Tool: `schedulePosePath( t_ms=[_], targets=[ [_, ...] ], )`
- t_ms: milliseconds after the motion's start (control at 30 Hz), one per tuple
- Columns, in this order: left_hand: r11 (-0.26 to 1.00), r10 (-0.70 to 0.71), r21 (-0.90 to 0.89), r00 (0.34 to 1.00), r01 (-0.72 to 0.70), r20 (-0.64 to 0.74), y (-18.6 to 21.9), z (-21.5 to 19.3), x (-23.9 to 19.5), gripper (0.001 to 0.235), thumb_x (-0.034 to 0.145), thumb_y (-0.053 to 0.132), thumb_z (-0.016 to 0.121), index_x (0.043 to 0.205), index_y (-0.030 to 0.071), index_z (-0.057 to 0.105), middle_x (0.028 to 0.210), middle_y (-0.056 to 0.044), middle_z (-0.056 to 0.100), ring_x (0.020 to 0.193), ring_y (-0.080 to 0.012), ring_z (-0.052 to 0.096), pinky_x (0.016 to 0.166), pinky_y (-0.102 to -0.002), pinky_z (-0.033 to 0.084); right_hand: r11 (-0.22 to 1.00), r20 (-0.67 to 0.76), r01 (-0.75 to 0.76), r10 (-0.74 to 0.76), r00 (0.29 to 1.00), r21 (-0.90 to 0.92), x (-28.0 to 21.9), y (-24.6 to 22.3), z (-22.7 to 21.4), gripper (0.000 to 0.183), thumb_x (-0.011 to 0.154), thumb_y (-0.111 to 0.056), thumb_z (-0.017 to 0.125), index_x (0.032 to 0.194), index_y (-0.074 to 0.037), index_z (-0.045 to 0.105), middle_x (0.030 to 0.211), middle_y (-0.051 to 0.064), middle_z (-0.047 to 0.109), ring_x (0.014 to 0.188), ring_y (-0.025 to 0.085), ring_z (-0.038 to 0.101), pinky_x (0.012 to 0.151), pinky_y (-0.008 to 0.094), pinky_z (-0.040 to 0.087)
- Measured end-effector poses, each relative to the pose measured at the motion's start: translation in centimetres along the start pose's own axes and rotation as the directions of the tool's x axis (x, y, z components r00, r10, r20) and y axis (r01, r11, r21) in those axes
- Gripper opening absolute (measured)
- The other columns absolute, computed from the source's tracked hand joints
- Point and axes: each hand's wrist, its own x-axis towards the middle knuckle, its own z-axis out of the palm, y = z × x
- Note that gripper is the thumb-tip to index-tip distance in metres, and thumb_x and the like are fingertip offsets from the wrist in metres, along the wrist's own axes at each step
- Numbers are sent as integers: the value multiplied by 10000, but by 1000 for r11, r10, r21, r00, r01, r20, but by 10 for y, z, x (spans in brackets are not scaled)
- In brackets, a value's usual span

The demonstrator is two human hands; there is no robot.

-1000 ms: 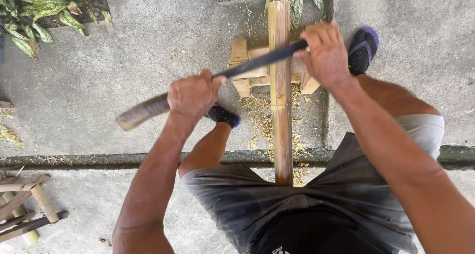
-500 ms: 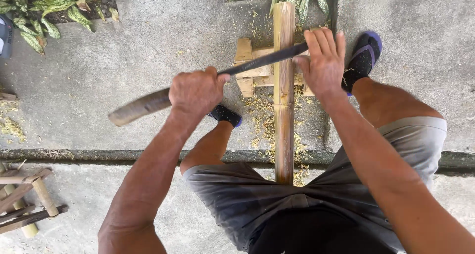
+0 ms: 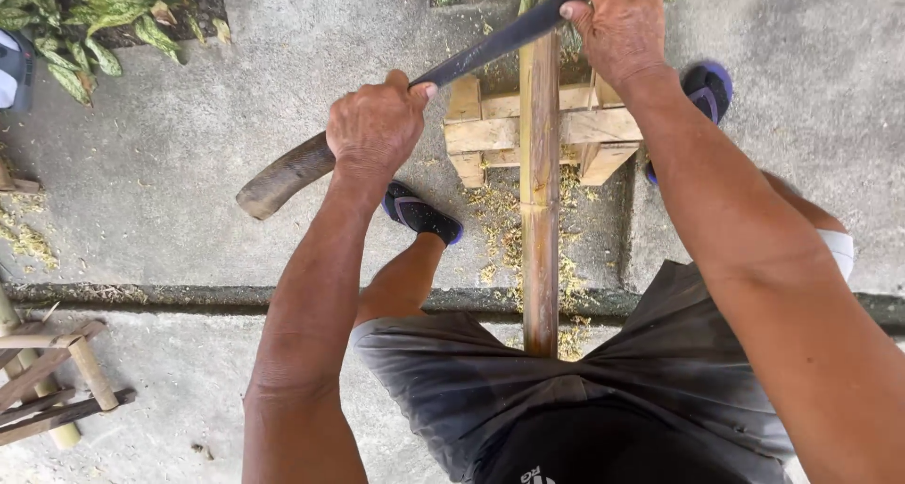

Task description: The recorder uses a machete to shave and smooth the surface of a bamboo stalk resting on a wooden stand.

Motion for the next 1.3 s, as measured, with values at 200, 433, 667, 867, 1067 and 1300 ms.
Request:
schedulePosePath(
  t_ms=[200, 433, 667, 867, 1067, 1300],
  targets=[
    [987, 104, 104, 984, -120, 148, -12, 18, -54, 626, 1100, 568, 267, 965, 84, 641, 604, -72, 596, 619, -250, 669, 646, -497, 548, 994, -168, 37, -54, 984, -101, -113, 17, 68, 365, 1079, -345, 621, 1352, -103, 641, 1501, 128, 583, 1530, 309, 357, 1273, 562, 112],
    [990, 58, 120, 992, -71, 109, -9, 11, -39, 583, 1099, 544, 310, 953, 81, 631, 636, -55, 628, 604, -243, 698, 579, -465, 581, 988, -152, 127, -139, 979, -82, -54, 29, 52, 262, 1121, -311, 627, 1290, -114, 661, 1454, 136, 615, 1503, 344, 409, 1262, 591, 150],
    [972, 135, 176, 983, -157, 127, -8, 8, -76, 537, 1092, 526, 347, 955, 95, 635, 584, -44, 649, 505, -196, 665, 484, -395, 535, 999, -190, 54, -52, 980, 3, -117, 5, 59, 310, 1021, -254, 696, 1283, -94, 657, 1431, 85, 625, 1503, 331, 402, 1281, 574, 137],
    [980, 127, 149, 991, -132, 42, -9, 10, -59, 547, 1081, 522, 331, 957, 86, 638, 620, -89, 663, 555, -235, 681, 512, -443, 563, 989, -169, 147, -140, 976, 32, -83, 16, 50, 405, 981, -258, 743, 1337, -101, 631, 1451, 84, 615, 1493, 343, 395, 1248, 564, 139],
    [974, 140, 153, 973, -168, 183, -9, 11, -95, 537, 1088, 506, 336, 974, 82, 645, 652, -118, 694, 596, -275, 714, 586, -481, 574, 999, -134, 35, -38, 990, -22, -151, -8, 56, 364, 994, -279, 723, 1315, -137, 628, 1462, 57, 614, 1497, 316, 422, 1290, 573, 127],
    [985, 95, 134, 990, -108, 104, 0, 3, -91, 553, 1094, 511, 323, 969, 74, 638, 606, -54, 658, 516, -223, 674, 505, -429, 570, 995, -159, 102, -102, 982, -8, -117, 5, 57, 390, 1052, -346, 693, 1361, -112, 646, 1458, 57, 617, 1494, 343, 418, 1251, 609, 153]
  ],
)
